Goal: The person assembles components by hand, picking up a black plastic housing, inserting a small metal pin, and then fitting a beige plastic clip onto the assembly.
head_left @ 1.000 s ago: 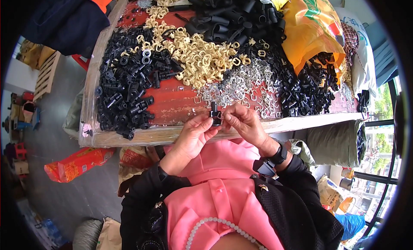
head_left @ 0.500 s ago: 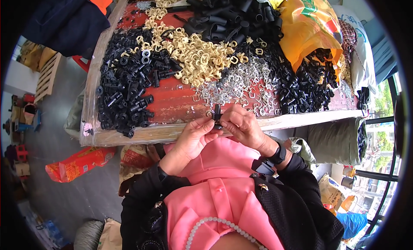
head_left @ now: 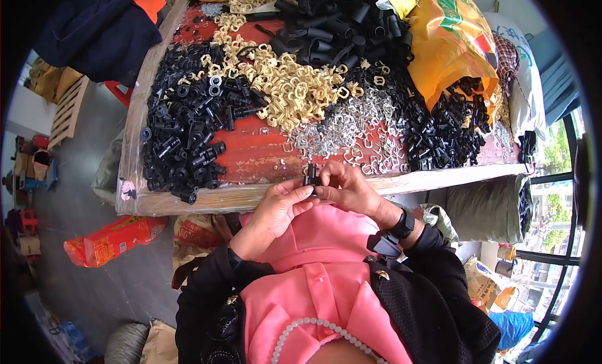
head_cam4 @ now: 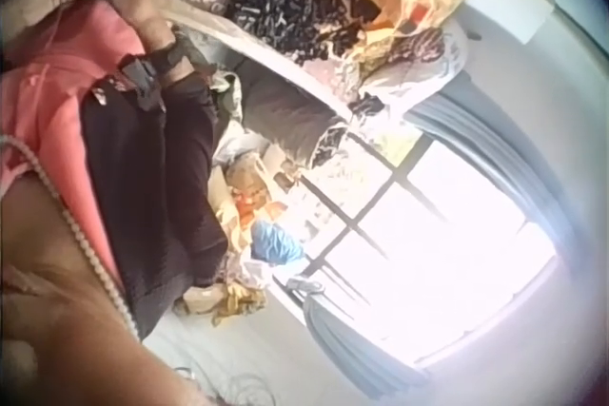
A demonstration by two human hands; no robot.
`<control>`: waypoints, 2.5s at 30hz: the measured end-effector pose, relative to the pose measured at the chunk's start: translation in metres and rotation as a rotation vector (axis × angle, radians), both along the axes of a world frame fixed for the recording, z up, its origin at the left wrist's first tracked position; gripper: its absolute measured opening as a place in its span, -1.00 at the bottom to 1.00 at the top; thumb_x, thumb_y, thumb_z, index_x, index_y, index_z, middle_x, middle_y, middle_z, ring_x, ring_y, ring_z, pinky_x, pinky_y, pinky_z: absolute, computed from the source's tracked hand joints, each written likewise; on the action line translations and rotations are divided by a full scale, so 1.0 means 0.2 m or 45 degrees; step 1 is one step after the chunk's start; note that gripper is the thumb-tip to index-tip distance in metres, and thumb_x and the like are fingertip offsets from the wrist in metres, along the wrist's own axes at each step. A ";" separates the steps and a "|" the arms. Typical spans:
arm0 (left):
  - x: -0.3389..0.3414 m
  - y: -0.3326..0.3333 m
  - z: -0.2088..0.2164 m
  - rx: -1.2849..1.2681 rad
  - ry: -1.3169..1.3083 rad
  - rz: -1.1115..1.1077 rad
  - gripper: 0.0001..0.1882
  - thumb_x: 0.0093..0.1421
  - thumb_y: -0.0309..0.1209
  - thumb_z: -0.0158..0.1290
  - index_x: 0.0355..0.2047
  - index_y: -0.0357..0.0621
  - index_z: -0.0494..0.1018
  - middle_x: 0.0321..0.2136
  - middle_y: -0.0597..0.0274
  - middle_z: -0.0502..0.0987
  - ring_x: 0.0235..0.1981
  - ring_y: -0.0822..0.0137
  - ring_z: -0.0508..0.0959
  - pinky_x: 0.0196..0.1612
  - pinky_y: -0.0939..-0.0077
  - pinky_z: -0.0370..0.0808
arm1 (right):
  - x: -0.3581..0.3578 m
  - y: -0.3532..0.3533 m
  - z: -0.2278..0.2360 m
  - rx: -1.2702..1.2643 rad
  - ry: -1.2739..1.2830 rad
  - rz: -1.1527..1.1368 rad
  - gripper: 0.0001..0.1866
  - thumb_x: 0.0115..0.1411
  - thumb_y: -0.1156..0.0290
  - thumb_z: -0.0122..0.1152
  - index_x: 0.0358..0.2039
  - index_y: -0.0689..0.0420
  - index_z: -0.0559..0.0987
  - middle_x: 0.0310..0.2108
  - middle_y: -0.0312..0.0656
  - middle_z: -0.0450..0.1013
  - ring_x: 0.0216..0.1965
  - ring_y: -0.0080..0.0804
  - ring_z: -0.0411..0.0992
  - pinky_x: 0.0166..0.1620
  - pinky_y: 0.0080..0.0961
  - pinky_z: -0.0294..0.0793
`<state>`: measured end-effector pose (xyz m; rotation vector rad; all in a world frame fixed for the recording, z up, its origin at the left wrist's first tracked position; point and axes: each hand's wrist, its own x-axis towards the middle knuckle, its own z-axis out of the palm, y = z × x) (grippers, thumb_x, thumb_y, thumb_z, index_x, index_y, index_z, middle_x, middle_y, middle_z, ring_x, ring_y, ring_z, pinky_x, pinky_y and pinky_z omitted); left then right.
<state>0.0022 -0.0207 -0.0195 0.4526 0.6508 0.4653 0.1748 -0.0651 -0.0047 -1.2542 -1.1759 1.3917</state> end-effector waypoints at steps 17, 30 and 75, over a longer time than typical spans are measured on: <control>-0.11 0.11 -0.01 -0.036 -0.022 0.285 -0.84 0.04 -0.49 -0.02 -0.32 -0.19 0.38 -0.39 0.19 0.46 -0.44 0.40 0.49 -0.42 0.72 0.45 | 0.00 0.54 -0.02 0.469 -1.406 0.189 -0.89 0.01 0.47 0.02 -0.40 0.16 0.39 -0.52 -0.17 0.31 -0.59 -0.35 0.32 -0.47 -0.53 0.33; -0.03 -0.01 0.06 0.057 -0.129 0.210 -0.89 0.02 -0.48 0.02 -0.40 -0.18 0.42 -0.44 0.24 0.48 -0.40 0.32 0.51 -0.38 0.68 0.45 | 0.04 0.16 0.17 0.316 -0.268 0.325 -0.82 0.12 0.37 -0.03 -0.47 0.24 0.41 -0.62 -0.36 0.29 -0.56 -0.70 0.21 -0.49 -0.67 0.23; 0.00 -0.03 0.05 0.107 -0.028 0.076 -0.84 0.05 -0.42 -0.02 -0.34 -0.20 0.38 -0.43 0.16 0.47 -0.46 0.44 0.48 -0.42 0.69 0.45 | 0.26 0.01 0.10 -0.139 0.605 -0.094 -0.75 0.16 0.45 -0.18 -0.16 0.25 0.33 -0.34 -0.16 0.38 -0.37 -0.47 0.39 -0.25 -0.63 0.38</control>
